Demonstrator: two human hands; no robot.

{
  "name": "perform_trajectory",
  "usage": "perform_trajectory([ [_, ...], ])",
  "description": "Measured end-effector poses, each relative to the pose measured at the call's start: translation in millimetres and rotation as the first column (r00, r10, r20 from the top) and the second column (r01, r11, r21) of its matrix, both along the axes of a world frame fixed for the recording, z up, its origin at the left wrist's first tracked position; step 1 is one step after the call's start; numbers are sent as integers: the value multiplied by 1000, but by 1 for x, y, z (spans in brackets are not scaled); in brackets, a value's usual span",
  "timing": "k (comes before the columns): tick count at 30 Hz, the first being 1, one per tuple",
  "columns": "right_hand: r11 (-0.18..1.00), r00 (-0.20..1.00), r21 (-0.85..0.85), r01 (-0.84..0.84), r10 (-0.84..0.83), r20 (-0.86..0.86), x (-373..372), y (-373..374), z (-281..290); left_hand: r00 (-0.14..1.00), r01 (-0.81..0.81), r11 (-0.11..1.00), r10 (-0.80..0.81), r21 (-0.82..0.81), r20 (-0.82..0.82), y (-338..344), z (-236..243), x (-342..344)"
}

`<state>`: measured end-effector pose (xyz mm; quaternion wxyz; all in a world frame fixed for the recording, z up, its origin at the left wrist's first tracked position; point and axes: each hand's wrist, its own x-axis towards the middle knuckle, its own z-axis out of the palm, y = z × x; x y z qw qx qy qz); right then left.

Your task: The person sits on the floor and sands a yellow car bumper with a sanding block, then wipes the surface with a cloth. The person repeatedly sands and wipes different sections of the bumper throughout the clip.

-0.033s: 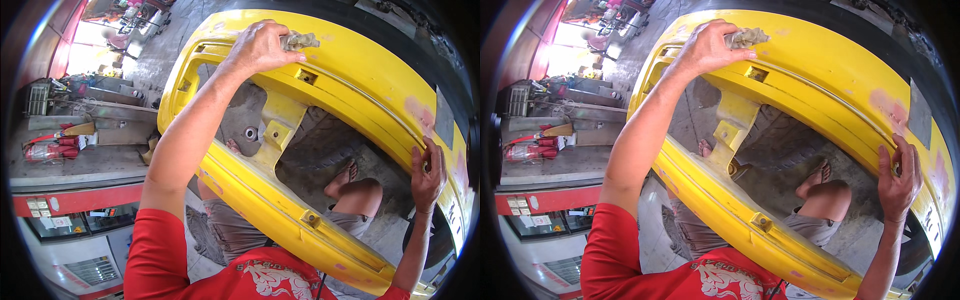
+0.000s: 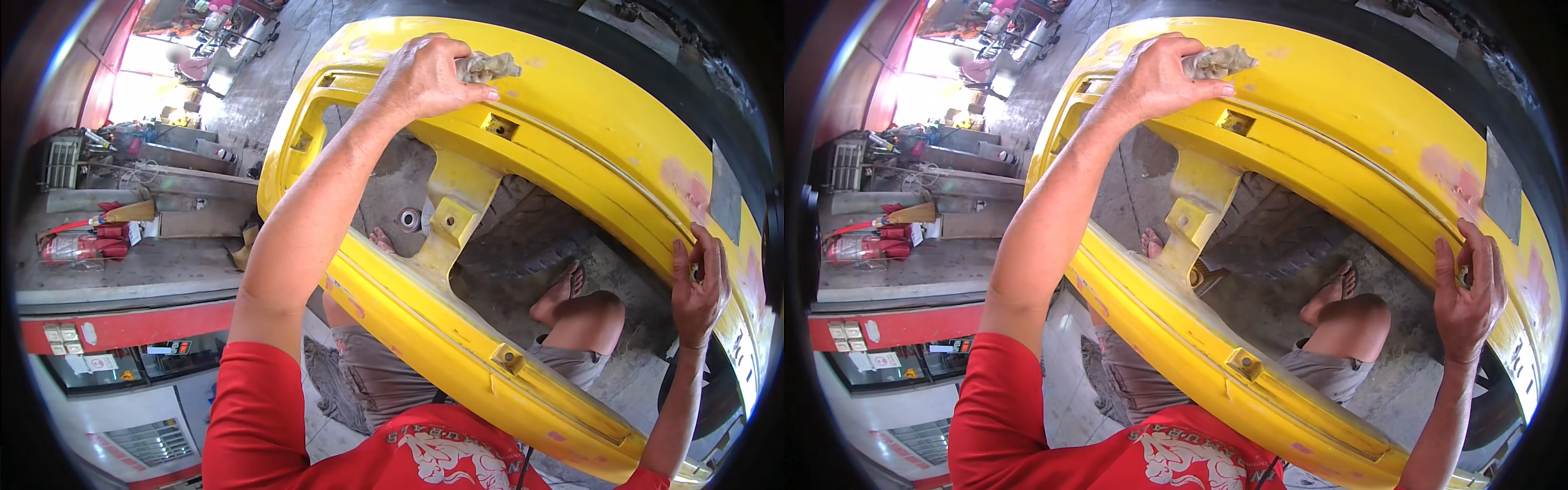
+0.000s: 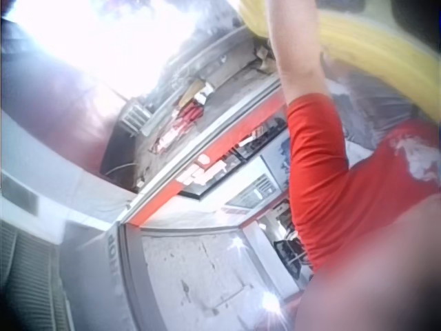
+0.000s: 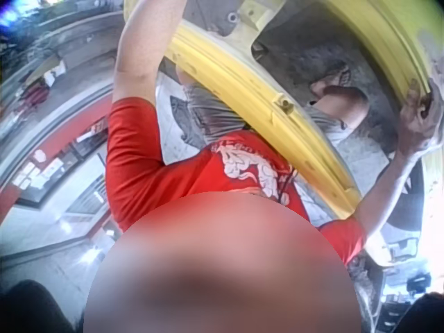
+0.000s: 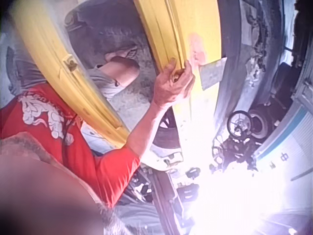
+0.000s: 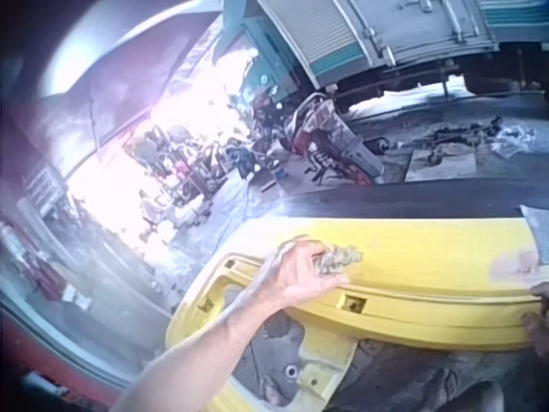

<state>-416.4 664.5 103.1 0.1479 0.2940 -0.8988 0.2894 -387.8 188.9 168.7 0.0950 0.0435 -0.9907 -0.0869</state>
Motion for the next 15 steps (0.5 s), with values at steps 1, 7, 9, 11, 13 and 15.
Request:
perform_trajectory([
  [1,1000,1000,-17,-8,8,-3,-1,0,-1,999,-30,999,30,16,15,-3,0,-3],
  [7,999,999,-32,-30,29,-29,0,-3,3,988,-155,982,152,-107,-36,-69,-10,17],
  [9,999,998,-3,-41,41,-47,0,-3,7,973,-180,959,140,-221,-184,-85,-24,46],
  [11,998,999,-53,-43,45,23,2,-3,11,946,-280,959,268,-41,-183,-92,-33,72],
  [13,996,996,-79,-36,43,83,3,-3,14,921,-321,947,309,-10,-236,-88,-38,81],
  [15,989,994,-127,-71,82,79,2,-2,17,909,-355,935,343,-11,-239,-67,-36,80],
])
